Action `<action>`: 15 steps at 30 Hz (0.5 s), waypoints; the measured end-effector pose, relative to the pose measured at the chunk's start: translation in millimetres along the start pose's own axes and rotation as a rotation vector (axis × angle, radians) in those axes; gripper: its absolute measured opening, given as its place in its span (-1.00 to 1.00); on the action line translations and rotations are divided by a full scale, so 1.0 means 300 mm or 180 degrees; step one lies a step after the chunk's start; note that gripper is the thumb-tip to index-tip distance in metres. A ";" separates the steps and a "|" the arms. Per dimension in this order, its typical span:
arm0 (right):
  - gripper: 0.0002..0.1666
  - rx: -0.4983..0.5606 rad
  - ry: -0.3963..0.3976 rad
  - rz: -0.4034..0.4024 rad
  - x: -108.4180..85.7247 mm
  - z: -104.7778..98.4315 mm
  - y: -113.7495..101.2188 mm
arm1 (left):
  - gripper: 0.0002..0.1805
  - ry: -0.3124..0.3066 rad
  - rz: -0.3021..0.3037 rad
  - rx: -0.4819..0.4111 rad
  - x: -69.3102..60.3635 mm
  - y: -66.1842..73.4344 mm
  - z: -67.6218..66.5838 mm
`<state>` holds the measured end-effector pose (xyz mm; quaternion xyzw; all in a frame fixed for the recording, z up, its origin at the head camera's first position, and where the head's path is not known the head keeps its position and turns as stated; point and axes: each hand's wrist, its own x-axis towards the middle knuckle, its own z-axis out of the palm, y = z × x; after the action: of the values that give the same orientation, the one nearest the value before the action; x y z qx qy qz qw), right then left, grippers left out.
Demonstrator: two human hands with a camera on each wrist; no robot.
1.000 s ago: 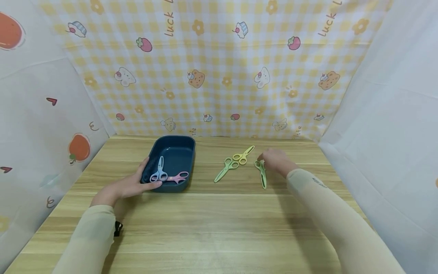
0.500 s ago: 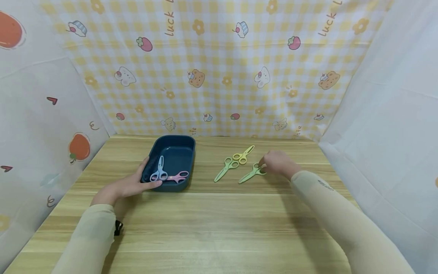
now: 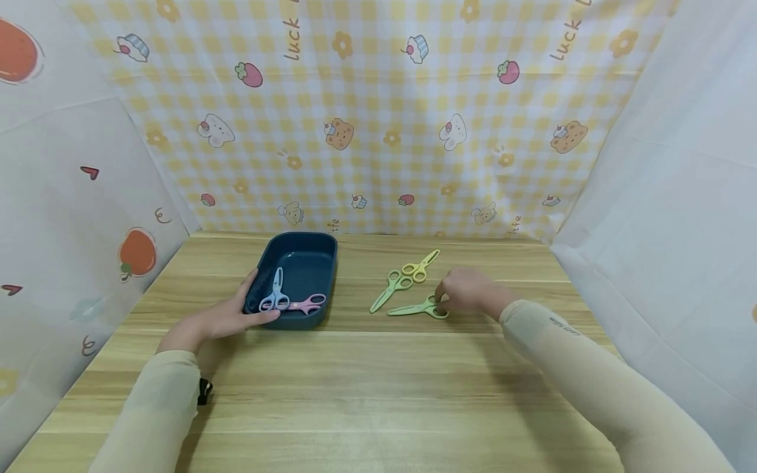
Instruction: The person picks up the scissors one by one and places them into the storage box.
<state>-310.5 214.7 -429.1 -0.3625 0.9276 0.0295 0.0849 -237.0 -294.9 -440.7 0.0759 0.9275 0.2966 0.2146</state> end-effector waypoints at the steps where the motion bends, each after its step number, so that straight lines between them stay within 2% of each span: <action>1: -0.68 0.0047 0.0020 0.0009 -0.003 -0.001 0.001 | 0.39 -0.0002 -0.0004 0.0000 0.001 0.000 0.000; 4: -0.49 0.0262 0.0056 0.0139 -0.014 0.004 0.016 | 0.40 -0.0006 -0.0008 -0.0012 0.002 0.002 0.000; 8: -0.19 0.0732 0.0032 0.0344 -0.034 0.024 0.047 | 0.40 0.0000 0.0001 -0.0028 0.001 0.004 -0.002; 11: -0.05 0.1193 -0.0019 0.0419 -0.042 0.053 0.070 | 0.39 0.0005 -0.0010 -0.0024 0.000 0.005 -0.001; 15: 0.04 0.1912 -0.0150 0.0512 -0.056 0.090 0.089 | 0.39 0.0005 -0.0025 -0.0001 -0.002 0.003 0.000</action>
<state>-312.9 248.8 -452.7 -0.2458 0.9184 -0.2309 0.2071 -236.5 -294.2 -439.9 0.0720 0.9279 0.2959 0.2151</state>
